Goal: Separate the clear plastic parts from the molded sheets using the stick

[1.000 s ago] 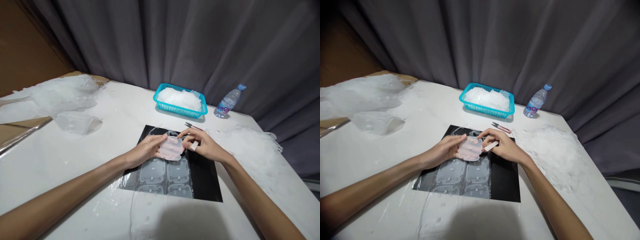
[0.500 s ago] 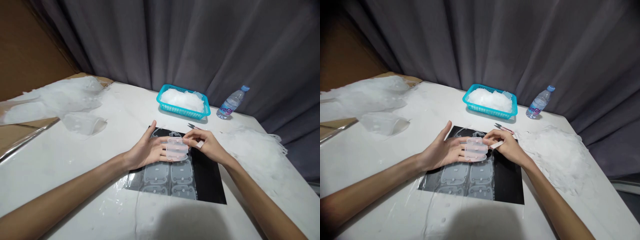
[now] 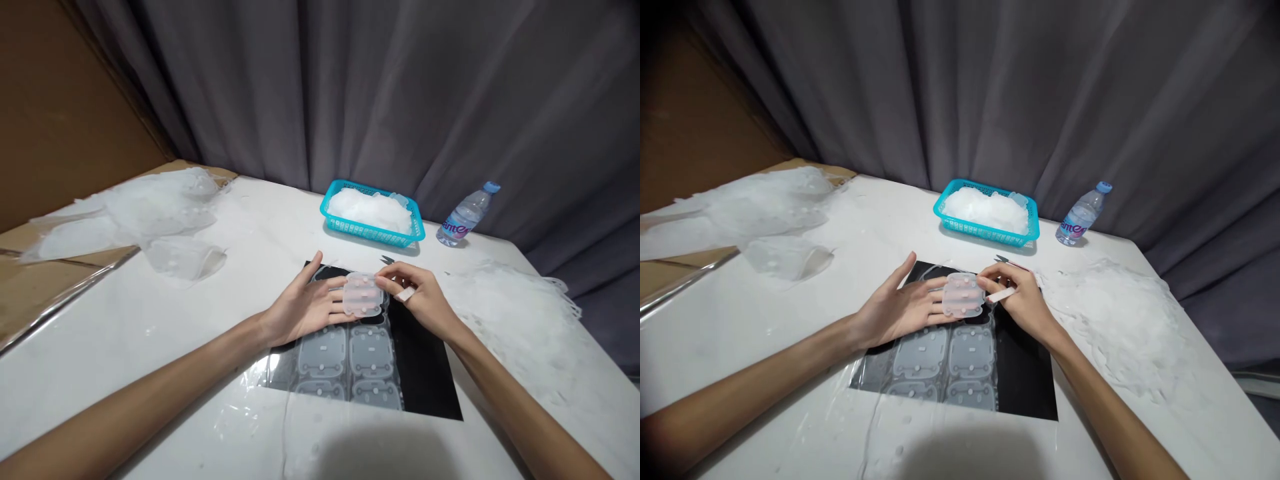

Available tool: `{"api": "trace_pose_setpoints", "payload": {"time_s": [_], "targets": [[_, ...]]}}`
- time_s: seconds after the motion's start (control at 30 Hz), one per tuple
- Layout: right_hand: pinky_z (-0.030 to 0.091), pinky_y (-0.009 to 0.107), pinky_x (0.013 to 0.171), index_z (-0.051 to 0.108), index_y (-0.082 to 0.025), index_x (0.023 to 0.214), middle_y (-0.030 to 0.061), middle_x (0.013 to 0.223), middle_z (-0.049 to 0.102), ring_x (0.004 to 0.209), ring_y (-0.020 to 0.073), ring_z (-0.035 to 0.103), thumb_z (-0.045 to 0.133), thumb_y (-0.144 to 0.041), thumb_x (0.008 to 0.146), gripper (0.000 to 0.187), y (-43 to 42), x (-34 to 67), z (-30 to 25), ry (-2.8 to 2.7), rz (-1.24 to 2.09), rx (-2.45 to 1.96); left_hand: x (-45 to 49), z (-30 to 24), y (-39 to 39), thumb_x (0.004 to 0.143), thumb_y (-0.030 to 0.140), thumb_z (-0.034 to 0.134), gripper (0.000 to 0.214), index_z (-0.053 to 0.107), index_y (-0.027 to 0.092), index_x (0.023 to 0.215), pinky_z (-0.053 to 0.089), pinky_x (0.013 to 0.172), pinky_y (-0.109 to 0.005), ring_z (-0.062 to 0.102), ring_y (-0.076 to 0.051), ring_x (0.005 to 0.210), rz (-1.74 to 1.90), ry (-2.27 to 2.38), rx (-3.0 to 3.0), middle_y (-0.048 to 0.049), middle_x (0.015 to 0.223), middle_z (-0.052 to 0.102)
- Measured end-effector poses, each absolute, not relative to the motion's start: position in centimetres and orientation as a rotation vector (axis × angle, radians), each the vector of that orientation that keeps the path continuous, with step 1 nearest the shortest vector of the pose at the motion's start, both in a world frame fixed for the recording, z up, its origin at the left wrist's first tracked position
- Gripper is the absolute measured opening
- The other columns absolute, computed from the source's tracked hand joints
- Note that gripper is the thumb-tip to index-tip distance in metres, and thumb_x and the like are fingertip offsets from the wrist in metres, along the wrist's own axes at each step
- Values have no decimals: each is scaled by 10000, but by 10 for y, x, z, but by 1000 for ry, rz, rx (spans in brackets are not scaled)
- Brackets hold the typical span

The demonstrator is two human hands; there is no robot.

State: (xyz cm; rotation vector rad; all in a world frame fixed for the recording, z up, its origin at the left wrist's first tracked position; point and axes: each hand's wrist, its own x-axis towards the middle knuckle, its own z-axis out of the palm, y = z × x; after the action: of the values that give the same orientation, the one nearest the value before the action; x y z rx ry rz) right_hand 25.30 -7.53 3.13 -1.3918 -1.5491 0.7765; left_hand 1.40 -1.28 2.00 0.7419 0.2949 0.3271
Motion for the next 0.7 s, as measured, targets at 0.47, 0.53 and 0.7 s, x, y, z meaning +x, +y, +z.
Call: {"api": "trace_pose_setpoints", "payload": {"time_s": [0.47,0.53,0.7], "targets": [[435,286,630,684,-209,953,10,778,652,660,162,540,638,-514,954,308,-49,260,24,-1450,500,-1391,-10,29,9,984,493,656,407,715,183,1241,351,1223,-512,600,-328,1355,537,505,1366,-172,1380,701],[442,294,637,654,-210,942,13,774,633,662,170,538,604,-562,952,356,-26,268,25,-1404,430,-1396,-24,33,8,982,475,664,352,734,198,1187,371,1199,-548,615,-342,1328,527,559,1514,-169,1363,708],[475,327,767,603,-210,944,60,920,655,823,207,579,550,-629,911,424,45,299,46,-1243,225,-1452,-49,24,0,908,543,739,403,716,277,1210,192,1254,-693,358,-397,1535,322,698,1910,-99,1463,651]]}}
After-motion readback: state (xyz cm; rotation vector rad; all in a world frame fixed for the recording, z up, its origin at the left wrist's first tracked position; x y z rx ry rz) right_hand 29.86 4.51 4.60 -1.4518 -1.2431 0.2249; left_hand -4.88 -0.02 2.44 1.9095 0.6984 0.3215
